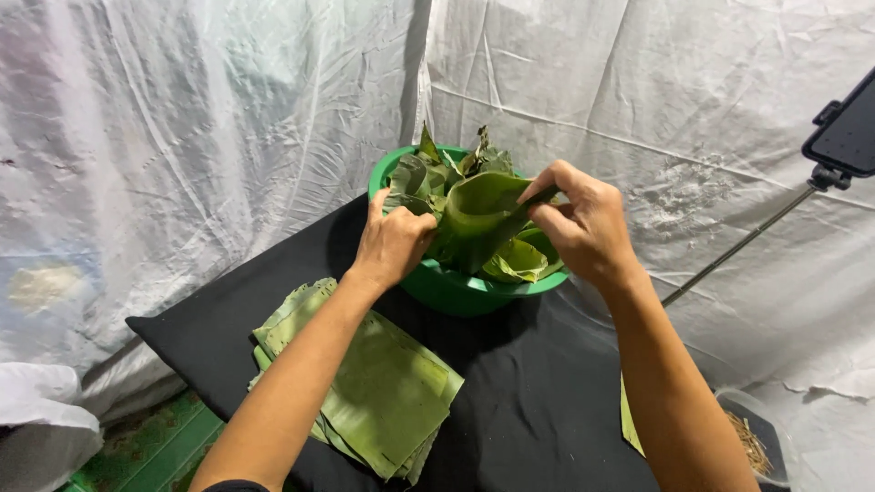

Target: Cleaning banana leaves with a cloth and folding them into cone shapes for food packaging.

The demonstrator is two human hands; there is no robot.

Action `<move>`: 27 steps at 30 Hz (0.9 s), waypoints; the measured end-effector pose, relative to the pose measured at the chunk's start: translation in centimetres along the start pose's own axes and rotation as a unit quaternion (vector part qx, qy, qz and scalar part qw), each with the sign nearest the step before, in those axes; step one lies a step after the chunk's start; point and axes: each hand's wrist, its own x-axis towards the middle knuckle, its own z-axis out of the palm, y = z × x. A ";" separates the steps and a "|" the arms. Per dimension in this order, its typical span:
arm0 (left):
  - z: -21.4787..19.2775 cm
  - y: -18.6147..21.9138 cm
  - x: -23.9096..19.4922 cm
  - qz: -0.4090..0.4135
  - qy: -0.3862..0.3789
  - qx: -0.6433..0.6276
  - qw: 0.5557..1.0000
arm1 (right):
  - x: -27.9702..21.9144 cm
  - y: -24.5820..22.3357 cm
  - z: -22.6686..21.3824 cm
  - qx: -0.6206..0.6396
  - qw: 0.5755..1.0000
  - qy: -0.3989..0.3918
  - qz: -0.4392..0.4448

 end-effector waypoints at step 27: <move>0.0 5.7 -2.2 -0.579 -0.027 -0.468 0.667 | -8.8 30.0 2.4 0.202 0.799 0.259 0.503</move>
